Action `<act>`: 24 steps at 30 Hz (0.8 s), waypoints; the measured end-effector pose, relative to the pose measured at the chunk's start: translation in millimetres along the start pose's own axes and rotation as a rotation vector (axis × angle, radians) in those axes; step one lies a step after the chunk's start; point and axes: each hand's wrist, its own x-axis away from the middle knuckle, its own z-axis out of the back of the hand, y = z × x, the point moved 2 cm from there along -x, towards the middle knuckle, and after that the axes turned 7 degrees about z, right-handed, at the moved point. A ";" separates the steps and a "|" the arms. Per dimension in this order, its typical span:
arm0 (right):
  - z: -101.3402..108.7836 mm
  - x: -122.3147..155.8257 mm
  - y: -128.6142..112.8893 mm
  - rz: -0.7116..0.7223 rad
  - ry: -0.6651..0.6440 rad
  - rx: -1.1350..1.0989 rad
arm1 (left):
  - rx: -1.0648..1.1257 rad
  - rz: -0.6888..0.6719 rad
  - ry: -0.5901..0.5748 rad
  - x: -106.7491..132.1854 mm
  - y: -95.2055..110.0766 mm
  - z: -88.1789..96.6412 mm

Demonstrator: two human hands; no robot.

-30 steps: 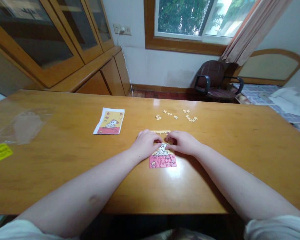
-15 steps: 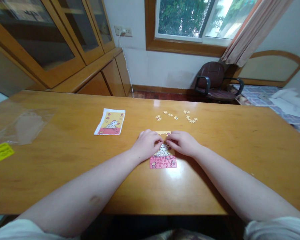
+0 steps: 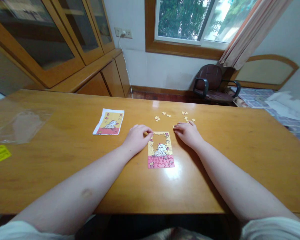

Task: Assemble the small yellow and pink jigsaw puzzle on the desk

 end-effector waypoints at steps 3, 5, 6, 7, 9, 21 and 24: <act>6.9 2.3 5.3 -0.066 0.077 -0.024 | 0.007 0.002 0.027 -0.7 -3.2 4.0; 10.5 2.9 7.7 -0.136 0.132 0.014 | 0.011 0.008 0.029 -1.1 -4.1 5.2; 11.6 3.2 7.6 -0.165 0.141 0.038 | 0.014 0.012 0.026 -1.1 -4.3 5.4; 12.0 3.4 6.4 -0.178 0.131 0.057 | 0.016 0.015 0.021 -1.0 -4.3 5.3; 11.4 3.7 1.7 -0.164 0.076 0.075 | 0.016 0.017 0.016 -0.8 -4.1 5.1; 6.6 5.7 -7.5 -0.246 -0.039 -0.102 | 0.007 0.019 0.023 -1.2 -3.2 6.7; 9.5 7.7 -12.6 -0.251 -0.025 -0.181 | 0.001 0.023 0.012 -1.1 -3.5 7.9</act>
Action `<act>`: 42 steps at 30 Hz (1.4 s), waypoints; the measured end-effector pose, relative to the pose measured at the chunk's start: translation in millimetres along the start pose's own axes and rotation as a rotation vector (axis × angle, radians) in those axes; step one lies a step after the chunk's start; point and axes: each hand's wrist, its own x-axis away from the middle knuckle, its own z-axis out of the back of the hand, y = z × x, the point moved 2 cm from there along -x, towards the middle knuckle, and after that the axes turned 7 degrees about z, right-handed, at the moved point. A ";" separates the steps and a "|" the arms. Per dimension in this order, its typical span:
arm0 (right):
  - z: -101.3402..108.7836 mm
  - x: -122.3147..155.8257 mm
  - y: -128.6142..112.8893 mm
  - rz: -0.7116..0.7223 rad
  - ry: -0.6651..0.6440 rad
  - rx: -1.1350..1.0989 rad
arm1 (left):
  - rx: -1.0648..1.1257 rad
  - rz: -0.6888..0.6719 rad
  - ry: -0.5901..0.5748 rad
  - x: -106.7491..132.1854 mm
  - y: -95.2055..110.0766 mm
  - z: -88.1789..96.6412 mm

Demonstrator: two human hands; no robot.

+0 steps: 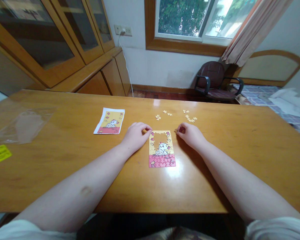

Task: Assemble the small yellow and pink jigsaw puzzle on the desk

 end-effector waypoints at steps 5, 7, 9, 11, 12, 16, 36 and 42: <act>-0.2 12.8 -26.2 0.178 -0.068 -0.218 | -0.007 -0.095 -0.085 1.0 2.3 0.8; -4.8 17.9 -35.7 0.194 -0.117 -0.328 | 0.012 -0.151 -0.117 2.9 6.0 0.5; -11.6 20.9 -40.7 0.151 -0.147 -0.460 | 0.061 -0.180 -0.158 6.0 11.0 -0.8; -19.1 22.2 -42.6 0.115 -0.157 -0.596 | 0.132 -0.167 -0.206 9.8 16.2 -3.3; -22.6 22.5 -43.2 0.110 -0.160 -0.657 | 0.175 -0.146 -0.225 11.6 18.4 -4.9; -31.8 24.4 -47.0 0.095 -0.181 -0.809 | 0.386 0.010 -0.277 15.9 21.0 -12.5; -11.6 15.6 -23.2 0.504 -0.021 -0.106 | 0.163 0.014 -0.526 11.8 11.4 -6.8; -10.0 16.2 -22.9 0.498 -0.003 -0.109 | 0.118 -0.034 -0.507 11.3 10.7 -8.8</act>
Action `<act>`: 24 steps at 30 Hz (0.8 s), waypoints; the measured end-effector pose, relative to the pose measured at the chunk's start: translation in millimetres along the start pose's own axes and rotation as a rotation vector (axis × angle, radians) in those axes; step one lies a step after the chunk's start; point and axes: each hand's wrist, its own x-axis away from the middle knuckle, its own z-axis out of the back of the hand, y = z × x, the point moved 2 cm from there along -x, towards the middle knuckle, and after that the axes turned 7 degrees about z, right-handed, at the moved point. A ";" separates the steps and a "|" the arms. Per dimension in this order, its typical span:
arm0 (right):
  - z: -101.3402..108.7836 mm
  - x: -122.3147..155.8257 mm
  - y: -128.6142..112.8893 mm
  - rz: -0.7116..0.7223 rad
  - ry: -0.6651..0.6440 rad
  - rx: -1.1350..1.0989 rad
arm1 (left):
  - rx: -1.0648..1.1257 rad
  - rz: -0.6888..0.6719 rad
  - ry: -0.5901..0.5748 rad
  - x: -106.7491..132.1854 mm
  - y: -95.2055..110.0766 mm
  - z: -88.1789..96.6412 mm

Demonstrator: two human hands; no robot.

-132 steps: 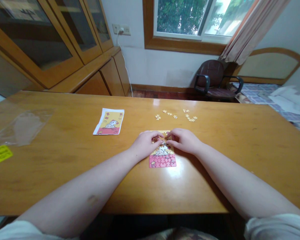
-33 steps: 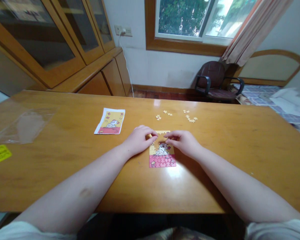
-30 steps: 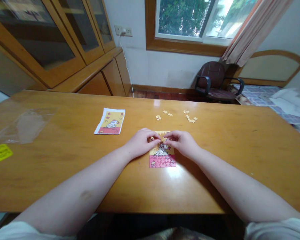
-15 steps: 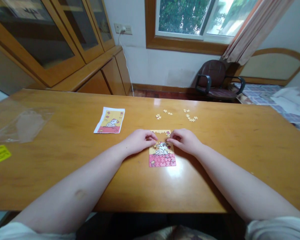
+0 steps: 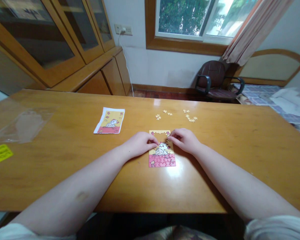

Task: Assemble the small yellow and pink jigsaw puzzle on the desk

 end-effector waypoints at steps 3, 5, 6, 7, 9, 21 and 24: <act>-1.1 -0.1 0.1 -0.015 -0.009 0.000 | -0.013 0.018 0.022 -0.4 -0.4 0.6; -2.0 0.0 0.2 -0.020 -0.012 0.004 | -0.024 0.025 0.022 -0.5 0.3 0.3; -2.1 0.0 0.3 -0.019 -0.010 0.006 | -0.032 0.024 0.021 -0.5 0.8 0.0; -2.0 0.1 0.4 -0.016 -0.008 0.009 | -0.039 0.020 0.022 -0.4 1.4 -0.2; -0.9 0.2 0.1 -0.003 -0.016 0.022 | -0.050 0.003 0.036 -0.2 2.8 -0.1; 1.2 2.7 -43.1 0.357 -0.417 0.130 | -0.297 -0.192 0.128 5.3 3.5 13.2; -2.5 2.4 -44.2 0.356 -0.442 0.163 | -0.338 -0.289 0.035 8.3 2.4 13.4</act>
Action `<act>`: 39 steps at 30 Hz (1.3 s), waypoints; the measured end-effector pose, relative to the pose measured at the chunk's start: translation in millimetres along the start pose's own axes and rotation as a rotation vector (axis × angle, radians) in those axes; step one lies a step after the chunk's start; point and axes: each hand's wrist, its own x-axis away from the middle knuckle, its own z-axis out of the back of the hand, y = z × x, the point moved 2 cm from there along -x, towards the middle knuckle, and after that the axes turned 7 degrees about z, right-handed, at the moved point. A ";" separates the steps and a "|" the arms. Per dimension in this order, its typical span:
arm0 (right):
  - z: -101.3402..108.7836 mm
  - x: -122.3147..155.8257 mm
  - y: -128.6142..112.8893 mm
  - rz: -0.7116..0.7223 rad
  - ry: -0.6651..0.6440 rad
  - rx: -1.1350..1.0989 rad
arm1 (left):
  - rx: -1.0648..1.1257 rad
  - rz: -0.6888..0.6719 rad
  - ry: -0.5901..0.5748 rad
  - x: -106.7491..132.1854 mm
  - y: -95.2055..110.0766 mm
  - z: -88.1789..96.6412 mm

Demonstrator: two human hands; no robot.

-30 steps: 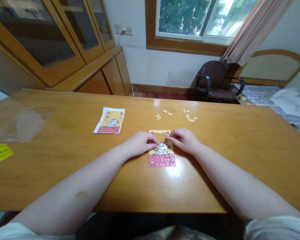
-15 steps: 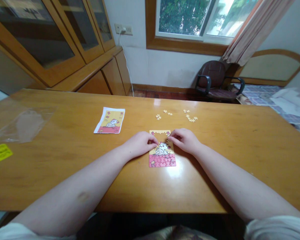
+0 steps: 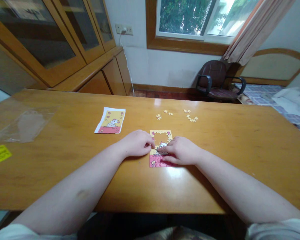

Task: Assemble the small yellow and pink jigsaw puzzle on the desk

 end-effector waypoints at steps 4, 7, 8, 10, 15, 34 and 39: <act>-2.2 -0.6 1.7 -0.002 0.006 -0.001 | -0.020 -0.037 -0.022 1.7 1.5 0.1; -1.9 -0.8 2.2 -0.005 0.012 -0.009 | -0.020 -0.057 -0.014 1.7 2.7 0.5; -1.7 -0.9 2.4 -0.012 0.012 -0.007 | -0.018 -0.064 -0.006 1.7 2.7 0.6; -1.7 -1.0 3.1 -0.032 0.007 0.003 | -0.018 -0.074 0.007 1.7 2.4 0.5; -3.5 -1.0 4.4 -0.051 -0.024 0.012 | -0.073 -0.092 -0.017 2.3 2.9 -1.0; 1.8 -9.3 19.6 -0.400 0.241 0.049 | 0.047 0.076 0.143 -6.6 -2.5 -5.2; 13.1 -29.9 64.1 -0.597 0.261 0.134 | 0.033 0.287 0.288 -7.5 -13.9 -2.6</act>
